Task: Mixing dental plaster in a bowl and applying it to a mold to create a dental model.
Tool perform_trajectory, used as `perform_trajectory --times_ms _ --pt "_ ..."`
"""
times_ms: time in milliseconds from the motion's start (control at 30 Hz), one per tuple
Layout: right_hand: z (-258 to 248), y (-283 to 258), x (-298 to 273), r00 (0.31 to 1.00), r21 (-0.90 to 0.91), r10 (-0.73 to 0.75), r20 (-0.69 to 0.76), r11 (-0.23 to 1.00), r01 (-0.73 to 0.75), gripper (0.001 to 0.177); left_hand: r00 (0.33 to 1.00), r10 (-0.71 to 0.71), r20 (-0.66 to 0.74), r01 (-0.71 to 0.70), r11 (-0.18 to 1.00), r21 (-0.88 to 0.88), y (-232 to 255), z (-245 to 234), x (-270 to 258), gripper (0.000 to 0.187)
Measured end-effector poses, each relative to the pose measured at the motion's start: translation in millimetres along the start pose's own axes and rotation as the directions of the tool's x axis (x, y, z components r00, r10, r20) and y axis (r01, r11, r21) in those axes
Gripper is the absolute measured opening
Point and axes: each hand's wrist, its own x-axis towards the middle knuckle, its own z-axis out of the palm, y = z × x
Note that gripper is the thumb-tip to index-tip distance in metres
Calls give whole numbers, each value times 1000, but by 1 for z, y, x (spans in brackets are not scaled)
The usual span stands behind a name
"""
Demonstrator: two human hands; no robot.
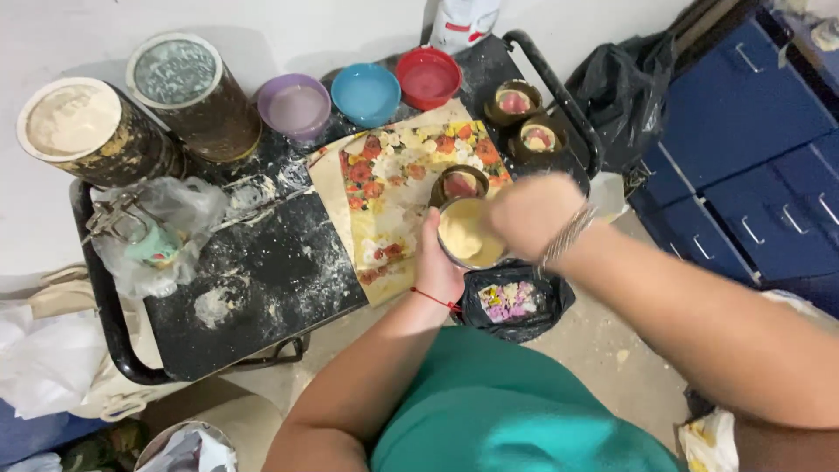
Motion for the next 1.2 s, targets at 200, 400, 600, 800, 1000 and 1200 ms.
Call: perform_trajectory --times_ms 200,400,600,800,1000,1200 --pt "-32 -10 -5 998 -13 29 59 1000 -28 27 999 33 -17 -33 999 -3 6 3 10 54" --pt "-12 -1 -3 991 73 51 120 995 -60 20 999 42 19 -42 999 -17 7 -1 16 56" --pt "-10 -9 -10 994 -164 111 13 981 -107 30 1000 19 6 -19 999 29 10 5 -2 59" --pt "-13 2 5 998 33 57 -21 998 -56 31 999 26 -31 -25 999 26 4 6 0 59" --pt "-32 -5 8 958 24 88 272 995 -98 26 998 66 3 -66 997 32 11 12 16 56" --pt "-41 -1 10 927 83 146 344 979 -185 28 994 107 0 -107 994 -6 21 15 4 58"
